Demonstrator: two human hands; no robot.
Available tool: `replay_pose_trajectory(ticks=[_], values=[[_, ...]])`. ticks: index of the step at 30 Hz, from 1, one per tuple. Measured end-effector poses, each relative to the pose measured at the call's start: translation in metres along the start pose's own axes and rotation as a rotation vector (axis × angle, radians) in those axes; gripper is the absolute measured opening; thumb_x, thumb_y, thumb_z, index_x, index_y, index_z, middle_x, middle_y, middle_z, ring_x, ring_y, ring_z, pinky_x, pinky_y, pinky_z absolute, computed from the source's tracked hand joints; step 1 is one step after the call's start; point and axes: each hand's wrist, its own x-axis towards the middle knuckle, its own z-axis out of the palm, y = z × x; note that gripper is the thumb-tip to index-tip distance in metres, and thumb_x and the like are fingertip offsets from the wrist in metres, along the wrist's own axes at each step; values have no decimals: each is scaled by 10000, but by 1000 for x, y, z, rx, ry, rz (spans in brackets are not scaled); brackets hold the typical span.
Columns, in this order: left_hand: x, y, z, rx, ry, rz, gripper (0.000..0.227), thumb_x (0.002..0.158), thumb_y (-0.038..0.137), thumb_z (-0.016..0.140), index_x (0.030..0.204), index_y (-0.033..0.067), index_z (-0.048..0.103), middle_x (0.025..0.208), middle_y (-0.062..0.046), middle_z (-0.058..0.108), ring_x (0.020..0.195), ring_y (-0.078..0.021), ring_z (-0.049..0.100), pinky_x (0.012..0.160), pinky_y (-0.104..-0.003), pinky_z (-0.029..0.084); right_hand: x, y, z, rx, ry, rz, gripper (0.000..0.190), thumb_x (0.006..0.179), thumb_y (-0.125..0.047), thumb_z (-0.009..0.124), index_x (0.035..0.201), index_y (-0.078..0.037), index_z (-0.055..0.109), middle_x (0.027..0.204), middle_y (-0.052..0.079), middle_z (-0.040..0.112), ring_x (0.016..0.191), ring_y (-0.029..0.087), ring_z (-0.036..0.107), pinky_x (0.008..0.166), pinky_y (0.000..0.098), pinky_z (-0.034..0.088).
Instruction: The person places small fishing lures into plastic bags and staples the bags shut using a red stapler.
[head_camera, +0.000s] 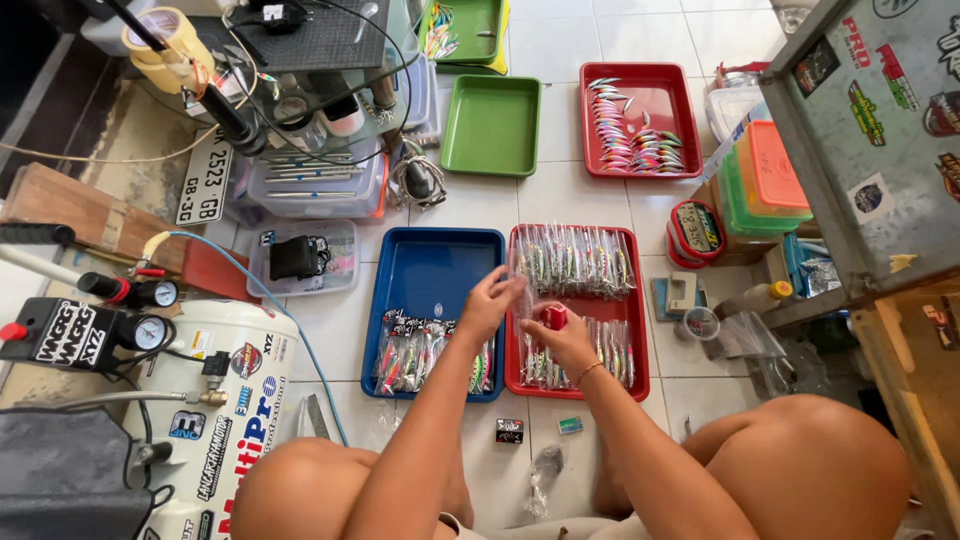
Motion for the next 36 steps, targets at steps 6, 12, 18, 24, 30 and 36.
replay_pose_trajectory(ticks=[6,12,18,24,30,36], values=[[-37,115,-14,-425,106,313,158,1004,209,691,1075,75,737,963,-155,789,853,-250,781,768,-358,661,-11,-29,29,131,-113,-110,293,970,-290,755,972,2,730,675,125,690,575,200,661,590,319,573],[-87,173,-30,-585,6,352,231,990,221,694,1130,38,709,1029,-219,777,874,-332,784,755,-447,671,-42,111,13,-1261,-552,-126,208,858,-231,792,1048,-180,722,1173,38,675,876,263,743,841,405,617],[-140,192,-21,-653,61,236,207,909,173,721,1031,40,621,1042,-253,769,822,-351,769,704,-415,655,-68,183,-2,-1657,-769,-315,209,969,13,488,1029,-112,644,1030,86,633,723,318,644,713,428,495],[-148,192,-15,-532,102,333,141,935,176,718,1007,67,667,971,-181,782,731,-266,769,559,-264,568,-65,177,-1,-1621,-778,-271,270,953,38,471,1033,-126,669,989,59,639,762,290,672,771,432,532],[-148,190,-13,-494,119,367,178,949,200,703,1004,37,748,999,-102,780,756,-234,764,648,-300,636,-60,75,26,-1153,-499,281,100,1029,-292,637,980,-227,696,872,-46,705,720,55,611,652,186,565],[-148,176,-7,-407,94,417,276,936,225,771,1139,38,771,959,-159,786,832,-282,782,767,-379,653,8,-123,11,-224,-61,2,265,985,-195,728,1168,-4,708,691,96,672,568,220,641,622,353,525]])
